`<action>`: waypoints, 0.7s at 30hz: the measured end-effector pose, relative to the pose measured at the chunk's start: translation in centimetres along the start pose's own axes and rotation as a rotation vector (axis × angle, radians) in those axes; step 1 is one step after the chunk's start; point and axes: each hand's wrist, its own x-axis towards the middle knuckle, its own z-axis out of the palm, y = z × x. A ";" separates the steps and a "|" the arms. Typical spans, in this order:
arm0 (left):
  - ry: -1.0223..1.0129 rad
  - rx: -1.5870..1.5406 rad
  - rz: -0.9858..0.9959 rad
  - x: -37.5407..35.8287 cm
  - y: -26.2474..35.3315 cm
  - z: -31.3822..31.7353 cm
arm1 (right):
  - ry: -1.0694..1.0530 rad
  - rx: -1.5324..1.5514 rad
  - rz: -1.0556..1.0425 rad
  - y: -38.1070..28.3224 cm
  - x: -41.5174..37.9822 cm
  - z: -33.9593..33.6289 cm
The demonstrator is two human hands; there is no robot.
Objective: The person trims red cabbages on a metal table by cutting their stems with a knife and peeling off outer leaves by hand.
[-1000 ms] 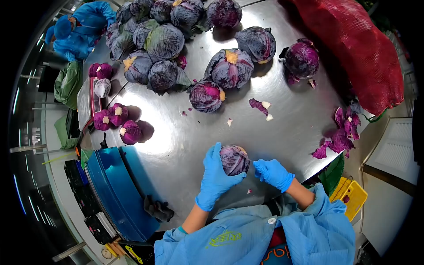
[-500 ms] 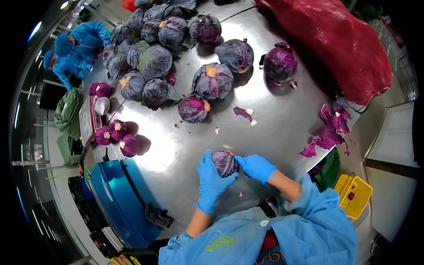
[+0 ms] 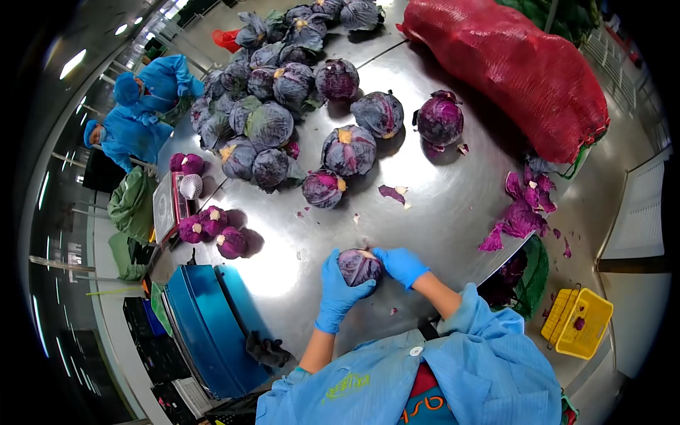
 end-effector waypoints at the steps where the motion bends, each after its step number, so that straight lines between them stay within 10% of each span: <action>1: -0.008 -0.030 0.045 -0.6 0.0 -0.2 | 0.032 -0.034 -0.004 -0.1 0.6 0.2; 13: -0.104 -0.620 -0.244 -3.2 -1.2 -3.3 | -0.141 0.848 0.310 -4.4 -3.1 -1.9; 17: -0.200 -0.469 -0.003 -4.1 -3.7 -5.5 | -0.125 0.855 0.225 -5.8 -2.6 -0.7; 21: 0.028 -0.154 -0.226 -10.8 -5.4 -12.3 | -0.183 0.753 0.315 -6.0 -1.8 -1.2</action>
